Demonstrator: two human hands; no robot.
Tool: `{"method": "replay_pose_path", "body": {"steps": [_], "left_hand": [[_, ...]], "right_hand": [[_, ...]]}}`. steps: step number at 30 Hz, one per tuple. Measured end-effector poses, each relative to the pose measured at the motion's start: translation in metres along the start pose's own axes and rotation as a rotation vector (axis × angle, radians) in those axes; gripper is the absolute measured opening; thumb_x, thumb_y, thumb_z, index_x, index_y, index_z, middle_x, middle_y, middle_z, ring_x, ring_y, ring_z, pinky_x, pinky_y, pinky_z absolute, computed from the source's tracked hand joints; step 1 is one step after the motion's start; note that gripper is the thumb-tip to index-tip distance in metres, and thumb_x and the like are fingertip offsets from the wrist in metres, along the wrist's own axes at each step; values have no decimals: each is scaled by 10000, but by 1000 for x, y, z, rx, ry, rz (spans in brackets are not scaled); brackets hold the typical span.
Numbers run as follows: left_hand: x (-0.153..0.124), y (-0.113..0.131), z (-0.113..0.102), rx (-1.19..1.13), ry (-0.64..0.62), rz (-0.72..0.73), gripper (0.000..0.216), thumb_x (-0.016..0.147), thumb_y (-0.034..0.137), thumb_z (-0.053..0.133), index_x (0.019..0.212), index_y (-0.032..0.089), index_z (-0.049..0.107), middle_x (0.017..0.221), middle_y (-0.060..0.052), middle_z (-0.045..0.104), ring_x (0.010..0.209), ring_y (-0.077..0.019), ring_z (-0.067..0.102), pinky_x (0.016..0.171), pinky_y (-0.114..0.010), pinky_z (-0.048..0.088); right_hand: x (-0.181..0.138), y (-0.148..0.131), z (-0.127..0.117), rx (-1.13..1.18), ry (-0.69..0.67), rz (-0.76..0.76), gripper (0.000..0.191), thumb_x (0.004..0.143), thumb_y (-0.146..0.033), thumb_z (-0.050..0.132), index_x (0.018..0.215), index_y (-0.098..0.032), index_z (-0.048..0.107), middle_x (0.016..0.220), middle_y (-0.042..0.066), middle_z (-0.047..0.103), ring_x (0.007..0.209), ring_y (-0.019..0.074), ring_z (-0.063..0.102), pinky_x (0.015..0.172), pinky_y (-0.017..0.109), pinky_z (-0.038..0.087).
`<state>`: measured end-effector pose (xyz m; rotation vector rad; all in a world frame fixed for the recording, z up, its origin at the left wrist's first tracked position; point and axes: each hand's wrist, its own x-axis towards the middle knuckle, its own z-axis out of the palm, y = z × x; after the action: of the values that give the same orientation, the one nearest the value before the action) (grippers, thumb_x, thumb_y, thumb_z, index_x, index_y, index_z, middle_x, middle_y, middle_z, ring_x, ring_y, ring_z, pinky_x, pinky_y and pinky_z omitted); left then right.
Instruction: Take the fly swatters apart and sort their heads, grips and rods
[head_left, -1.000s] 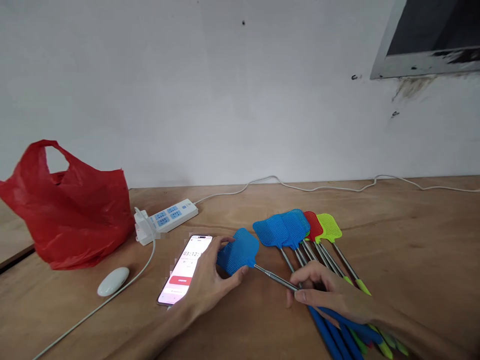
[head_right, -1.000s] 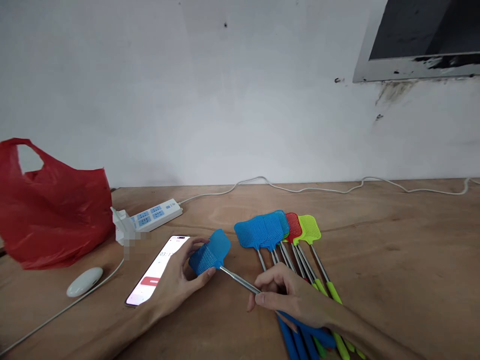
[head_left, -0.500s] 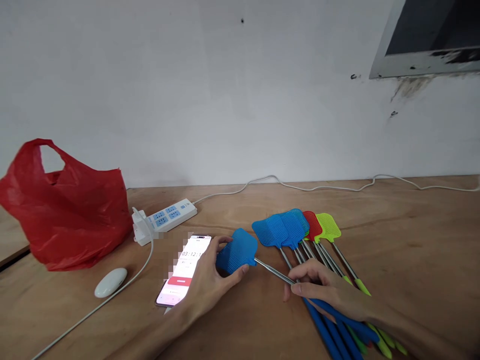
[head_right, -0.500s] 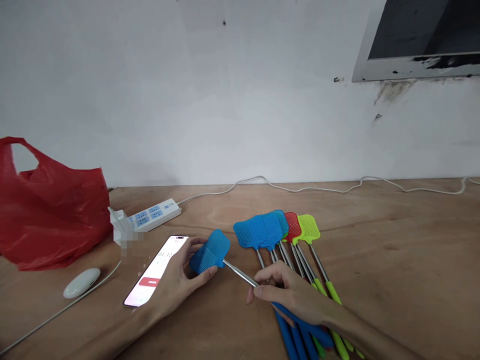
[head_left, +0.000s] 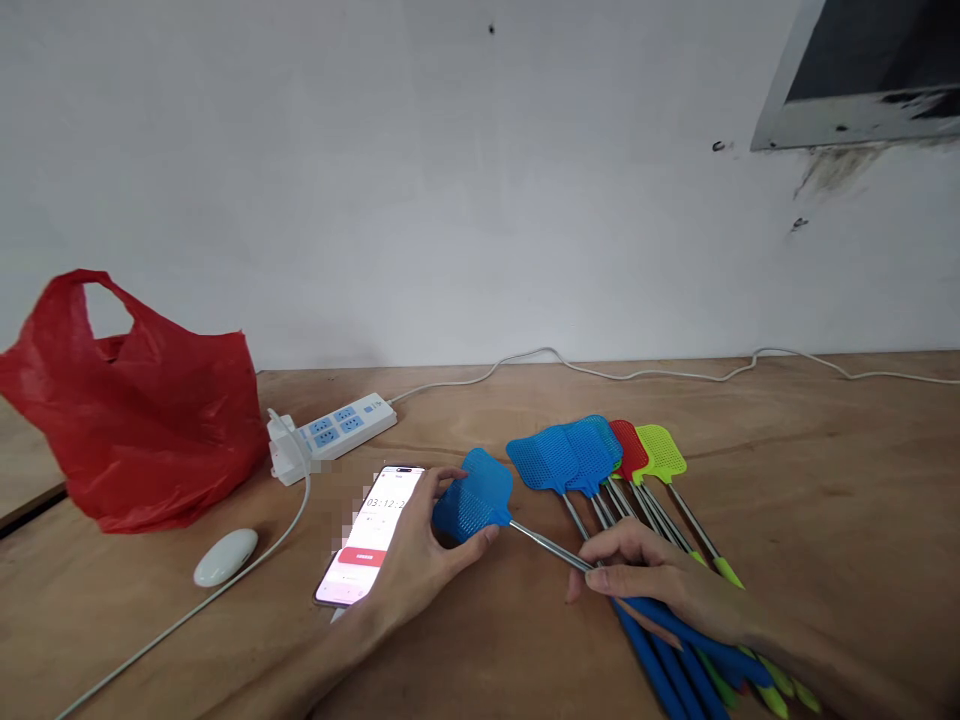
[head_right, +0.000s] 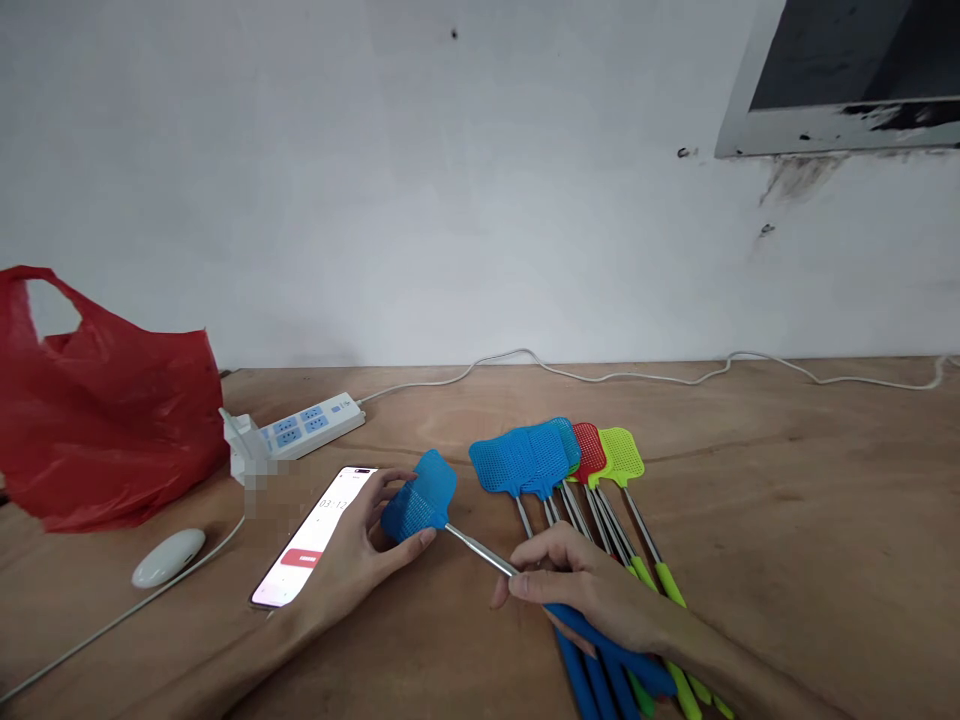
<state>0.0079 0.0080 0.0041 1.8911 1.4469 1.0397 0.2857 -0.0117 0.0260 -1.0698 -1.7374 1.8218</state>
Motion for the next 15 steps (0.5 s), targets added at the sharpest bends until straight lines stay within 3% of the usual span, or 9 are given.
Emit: {"method": "replay_pose_path", "body": {"steps": [8,15], "left_hand": [[6,-7,-2,9,72,53,658,692,447,837,1230,276,498,1229,-66,562,1135,-302,545,946,-464,461],[4,-1,-2,-55,91,54,593,745,408,801,1240,284,497,1256,-56,552,1168,-285,526,963,-444,445]], "right_hand": [[0,5,5,28,-7,47,397,896,-492,544,1020,-135,667,380,-117,369,319,75,315,375,194,227],[0,5,17,29,27,17,468,914,-556,498,1029,-128,646,386,-119,367,329,74,302,394,208,232]]}}
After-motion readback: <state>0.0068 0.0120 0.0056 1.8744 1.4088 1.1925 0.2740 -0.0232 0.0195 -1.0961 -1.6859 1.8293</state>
